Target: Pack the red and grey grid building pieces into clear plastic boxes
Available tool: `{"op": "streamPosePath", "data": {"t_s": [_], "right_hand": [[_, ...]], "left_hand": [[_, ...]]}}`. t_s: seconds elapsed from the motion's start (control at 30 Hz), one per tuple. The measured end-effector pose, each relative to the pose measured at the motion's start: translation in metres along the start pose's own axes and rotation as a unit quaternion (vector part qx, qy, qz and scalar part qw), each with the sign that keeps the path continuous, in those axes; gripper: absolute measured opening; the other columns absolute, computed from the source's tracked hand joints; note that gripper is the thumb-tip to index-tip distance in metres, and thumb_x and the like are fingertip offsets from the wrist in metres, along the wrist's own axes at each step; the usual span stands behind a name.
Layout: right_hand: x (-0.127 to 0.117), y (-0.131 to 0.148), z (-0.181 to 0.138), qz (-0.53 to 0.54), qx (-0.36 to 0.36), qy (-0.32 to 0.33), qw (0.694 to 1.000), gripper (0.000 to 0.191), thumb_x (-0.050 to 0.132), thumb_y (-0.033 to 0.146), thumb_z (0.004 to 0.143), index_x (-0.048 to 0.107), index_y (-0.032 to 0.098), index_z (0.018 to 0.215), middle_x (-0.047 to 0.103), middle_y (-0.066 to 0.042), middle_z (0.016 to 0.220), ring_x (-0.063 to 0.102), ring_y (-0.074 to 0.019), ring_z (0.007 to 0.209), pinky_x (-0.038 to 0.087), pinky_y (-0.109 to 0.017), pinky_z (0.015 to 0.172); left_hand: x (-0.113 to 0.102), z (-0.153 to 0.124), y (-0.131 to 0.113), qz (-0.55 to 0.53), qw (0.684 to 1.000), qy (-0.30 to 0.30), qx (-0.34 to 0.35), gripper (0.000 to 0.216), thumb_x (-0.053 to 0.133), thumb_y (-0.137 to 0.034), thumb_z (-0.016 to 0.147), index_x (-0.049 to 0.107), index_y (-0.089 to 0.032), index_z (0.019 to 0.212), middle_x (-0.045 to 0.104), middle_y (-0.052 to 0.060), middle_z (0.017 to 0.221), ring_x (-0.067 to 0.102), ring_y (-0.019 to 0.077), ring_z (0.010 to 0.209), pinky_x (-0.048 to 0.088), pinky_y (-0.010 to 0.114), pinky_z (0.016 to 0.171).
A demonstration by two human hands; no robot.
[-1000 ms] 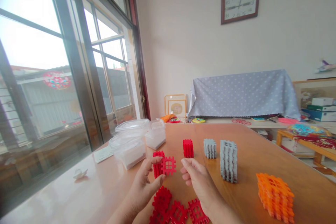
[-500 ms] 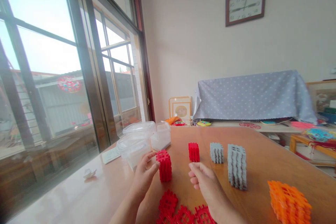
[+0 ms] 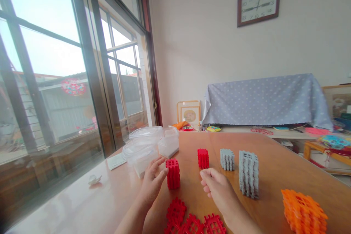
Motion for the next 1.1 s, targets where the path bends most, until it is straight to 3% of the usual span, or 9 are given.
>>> {"op": "streamPosePath", "data": {"t_s": [0.17, 0.23, 0.37, 0.5, 0.87, 1.0, 1.1], "right_hand": [[-0.017, 0.001, -0.004, -0.2, -0.08, 0.102, 0.971, 0.036, 0.063, 0.057, 0.081, 0.066, 0.021, 0.08, 0.061, 0.001, 0.068, 0.054, -0.0157, 0.066, 0.037, -0.027, 0.061], [-0.027, -0.006, -0.006, -0.28, -0.089, 0.112, 0.949, 0.033, 0.074, 0.051, 0.072, 0.068, 0.024, 0.091, 0.065, 0.0, 0.075, 0.058, -0.019, 0.071, 0.038, -0.028, 0.064], [-0.037, -0.017, -0.015, -0.384, -0.096, 0.178, 0.901, 0.052, 0.081, 0.03, 0.054, 0.069, 0.028, 0.105, 0.068, -0.004, 0.106, 0.062, -0.0276, 0.097, 0.041, -0.032, 0.079], [-0.031, -0.015, -0.024, -0.441, -0.091, 0.195, 0.871, 0.047, 0.073, 0.019, 0.052, 0.067, 0.026, 0.099, 0.066, -0.003, 0.103, 0.062, -0.0271, 0.096, 0.039, -0.032, 0.079], [-0.026, -0.01, -0.025, -0.458, -0.089, 0.179, 0.866, 0.025, 0.07, 0.02, 0.054, 0.059, 0.023, 0.076, 0.061, 0.001, 0.081, 0.054, -0.018, 0.074, 0.026, -0.026, 0.061], [-0.024, -0.007, -0.018, -0.404, -0.121, 0.162, 0.892, 0.013, 0.064, 0.015, 0.062, 0.056, 0.022, 0.069, 0.06, 0.003, 0.074, 0.051, -0.0139, 0.068, 0.025, -0.025, 0.06], [-0.021, 0.002, -0.014, -0.306, -0.113, 0.142, 0.935, 0.009, 0.064, 0.024, 0.074, 0.055, 0.022, 0.071, 0.057, 0.005, 0.066, 0.048, -0.0128, 0.064, 0.028, -0.025, 0.059]], "left_hand": [[0.001, 0.001, 0.003, 0.007, 1.0, -0.007, 0.018, 0.035, 0.064, -0.042, 0.086, 0.071, -0.027, 0.117, 0.06, 0.009, 0.133, 0.05, 0.0299, 0.131, 0.035, 0.05, 0.113], [0.001, 0.001, 0.005, 0.011, 1.0, -0.011, 0.025, 0.035, 0.064, -0.041, 0.086, 0.071, -0.027, 0.117, 0.06, 0.009, 0.133, 0.051, 0.03, 0.13, 0.037, 0.051, 0.112], [-0.001, 0.001, 0.005, 0.017, 0.999, -0.026, 0.031, 0.034, 0.063, -0.036, 0.087, 0.069, -0.026, 0.118, 0.061, 0.008, 0.131, 0.052, 0.0294, 0.128, 0.037, 0.052, 0.111], [-0.004, 0.0, 0.002, 0.0, 0.997, -0.063, 0.043, 0.028, 0.062, -0.034, 0.087, 0.069, -0.026, 0.114, 0.063, 0.008, 0.126, 0.054, 0.0277, 0.125, 0.041, 0.048, 0.108], [-0.003, -0.013, -0.028, 0.037, 0.993, -0.047, 0.101, 0.02, 0.06, -0.035, 0.091, 0.068, -0.026, 0.107, 0.066, 0.007, 0.118, 0.057, 0.0269, 0.117, 0.043, 0.045, 0.104], [-0.004, -0.016, -0.037, 0.017, 0.993, -0.049, 0.102, 0.019, 0.06, -0.036, 0.09, 0.069, -0.025, 0.104, 0.067, 0.006, 0.113, 0.059, 0.0269, 0.114, 0.044, 0.044, 0.102], [-0.004, -0.019, -0.042, -0.009, 0.994, -0.051, 0.098, 0.019, 0.059, -0.036, 0.091, 0.069, -0.025, 0.102, 0.068, 0.006, 0.108, 0.061, 0.0263, 0.108, 0.045, 0.042, 0.099]]}}
Point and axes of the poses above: each hand's wrist, its own z-axis towards the middle knuckle, its own x-axis out of the palm, y = z × x, the point moved 2 cm from there along z, towards the middle knuckle
